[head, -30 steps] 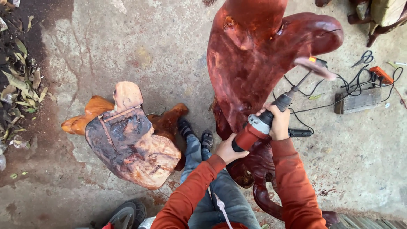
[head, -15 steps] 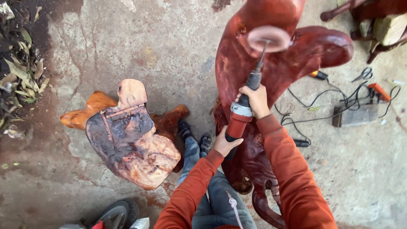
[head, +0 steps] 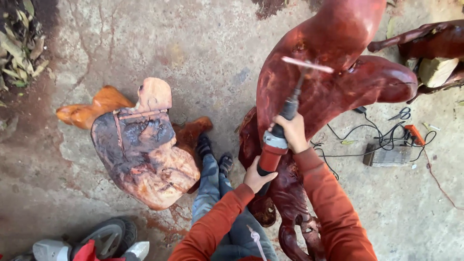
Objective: Polishing and sanding a large wooden sculpture using an angle grinder with a buffing pad.
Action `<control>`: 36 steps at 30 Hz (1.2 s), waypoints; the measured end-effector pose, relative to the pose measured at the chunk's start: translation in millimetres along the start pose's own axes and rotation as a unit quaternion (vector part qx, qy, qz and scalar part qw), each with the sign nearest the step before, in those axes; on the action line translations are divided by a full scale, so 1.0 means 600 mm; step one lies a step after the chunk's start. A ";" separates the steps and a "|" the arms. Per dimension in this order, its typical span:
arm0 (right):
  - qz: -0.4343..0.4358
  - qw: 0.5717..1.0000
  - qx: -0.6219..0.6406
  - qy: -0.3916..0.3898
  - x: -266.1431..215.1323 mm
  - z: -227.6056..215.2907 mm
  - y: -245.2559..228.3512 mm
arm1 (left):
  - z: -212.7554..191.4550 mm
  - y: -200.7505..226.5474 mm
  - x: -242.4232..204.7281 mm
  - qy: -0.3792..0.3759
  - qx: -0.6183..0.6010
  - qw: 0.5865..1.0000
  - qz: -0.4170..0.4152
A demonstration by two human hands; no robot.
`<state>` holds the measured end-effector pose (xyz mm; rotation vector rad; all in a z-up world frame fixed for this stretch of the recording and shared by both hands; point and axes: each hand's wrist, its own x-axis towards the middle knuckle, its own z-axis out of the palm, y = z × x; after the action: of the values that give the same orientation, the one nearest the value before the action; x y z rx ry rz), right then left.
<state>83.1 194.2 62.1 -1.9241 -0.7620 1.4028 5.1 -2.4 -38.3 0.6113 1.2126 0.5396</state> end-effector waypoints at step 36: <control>-0.055 0.996 -0.060 -0.033 0.014 0.039 -0.154 | -0.021 0.175 0.005 0.012 0.029 0.999 -0.028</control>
<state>54.6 262.8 122.8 -1.9028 -0.9891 1.3872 -12.4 77.2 28.8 0.6197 1.2676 0.4656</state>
